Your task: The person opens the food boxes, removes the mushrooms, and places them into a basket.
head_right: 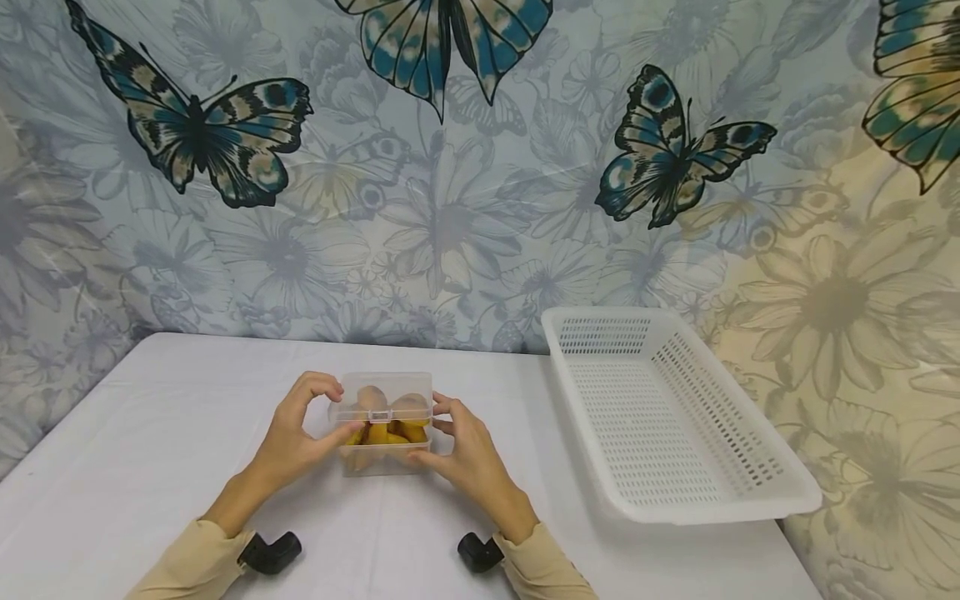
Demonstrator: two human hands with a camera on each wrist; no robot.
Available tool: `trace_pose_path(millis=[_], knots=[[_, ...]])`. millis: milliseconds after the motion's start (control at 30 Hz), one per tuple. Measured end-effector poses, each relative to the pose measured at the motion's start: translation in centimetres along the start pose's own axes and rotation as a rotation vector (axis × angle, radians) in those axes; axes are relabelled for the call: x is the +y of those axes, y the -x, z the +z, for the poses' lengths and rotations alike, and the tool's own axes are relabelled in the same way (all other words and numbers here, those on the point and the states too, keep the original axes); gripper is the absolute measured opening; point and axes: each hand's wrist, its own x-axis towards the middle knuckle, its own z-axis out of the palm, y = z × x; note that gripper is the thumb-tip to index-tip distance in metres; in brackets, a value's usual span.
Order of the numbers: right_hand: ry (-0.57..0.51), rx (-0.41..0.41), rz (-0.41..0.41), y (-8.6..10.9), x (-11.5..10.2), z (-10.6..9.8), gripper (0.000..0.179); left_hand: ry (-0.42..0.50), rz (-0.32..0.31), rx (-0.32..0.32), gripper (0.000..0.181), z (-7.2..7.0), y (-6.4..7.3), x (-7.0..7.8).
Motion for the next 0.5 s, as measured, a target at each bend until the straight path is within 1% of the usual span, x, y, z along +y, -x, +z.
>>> trace_pose_path(millis=[167, 267, 333, 367, 433, 467, 500], knots=[[0.020, -0.003, 0.021, -0.02, -0.16, -0.06, 0.056, -0.006, 0.028, 0.093, 0.047, 0.16, 0.00, -0.31], [0.035, 0.003, 0.040, -0.03, -0.23, -0.05, 0.057, 0.011, 0.074, 0.146, 0.042, 0.26, -0.08, -0.59], [0.039, 0.008, 0.043, -0.05, -0.23, -0.05, 0.057, 0.026, 0.092, 0.173, 0.035, 0.24, -0.17, -0.72], [0.038, 0.010, 0.043, -0.06, -0.20, -0.05, 0.057, 0.034, 0.093, 0.182, 0.030, 0.21, -0.20, -0.79], [0.038, 0.013, 0.035, -0.08, -0.18, -0.06, 0.057, 0.043, 0.067, 0.190, 0.021, 0.10, -0.22, -0.87], [0.037, 0.014, 0.028, -0.09, -0.14, -0.06, 0.057, 0.045, 0.044, 0.184, 0.019, 0.04, -0.21, -0.90], [0.036, 0.015, 0.022, -0.09, -0.10, -0.06, 0.056, 0.044, 0.021, 0.171, 0.021, -0.01, -0.20, -0.92]])
